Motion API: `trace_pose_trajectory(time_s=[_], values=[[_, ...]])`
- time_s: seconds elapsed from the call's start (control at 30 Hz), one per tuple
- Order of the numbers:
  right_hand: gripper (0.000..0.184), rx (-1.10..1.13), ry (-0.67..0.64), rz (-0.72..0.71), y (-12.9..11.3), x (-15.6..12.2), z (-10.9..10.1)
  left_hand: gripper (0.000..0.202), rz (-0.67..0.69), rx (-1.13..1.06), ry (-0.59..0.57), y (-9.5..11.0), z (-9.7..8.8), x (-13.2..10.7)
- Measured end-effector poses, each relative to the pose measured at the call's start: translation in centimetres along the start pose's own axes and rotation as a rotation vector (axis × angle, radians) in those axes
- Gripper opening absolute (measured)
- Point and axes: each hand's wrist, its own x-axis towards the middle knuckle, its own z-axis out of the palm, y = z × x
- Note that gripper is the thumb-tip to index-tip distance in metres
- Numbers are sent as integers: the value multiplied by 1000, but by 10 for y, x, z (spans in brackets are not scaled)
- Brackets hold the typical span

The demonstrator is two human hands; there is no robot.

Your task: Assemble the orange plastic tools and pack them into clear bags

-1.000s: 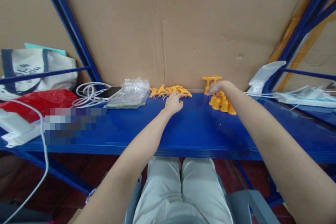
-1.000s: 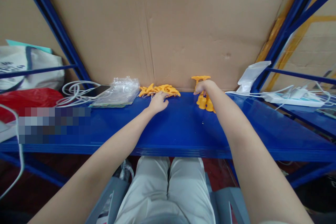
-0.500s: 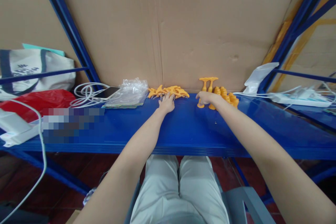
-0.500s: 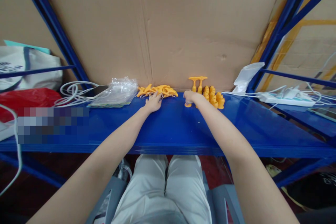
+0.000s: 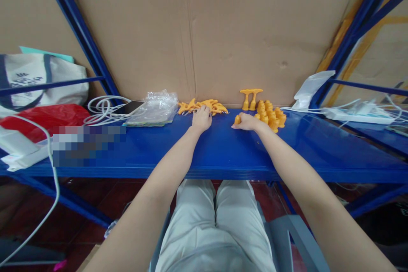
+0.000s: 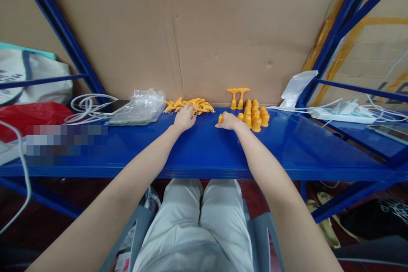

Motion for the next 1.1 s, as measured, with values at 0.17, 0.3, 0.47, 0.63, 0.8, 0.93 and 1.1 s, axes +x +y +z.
trace_pose_trajectory(time_s=[0.17,0.3,0.47,0.63,0.8,0.93,1.1], values=[[11,-11,-3,-66,-5,-3,-2,51,-15,-62,-140,-5,4,-3],[20,-62,55,-67,-7,-2,-3,47,0,-38,-108,-6,4,-3],[29,-117,87,-54,-6,-1,-3,42,-33,-60,-70,-8,6,-1],[26,-151,139,-36,-5,0,0,50,-76,-25,-128,-9,7,1],[30,-201,173,-18,-7,0,5,53,-92,28,-205,-7,2,1],[28,-189,175,-65,-8,3,9,54,-100,21,-216,-5,0,0],[25,-125,210,-116,-1,11,17,54,-101,25,-217,-4,-1,-1]])
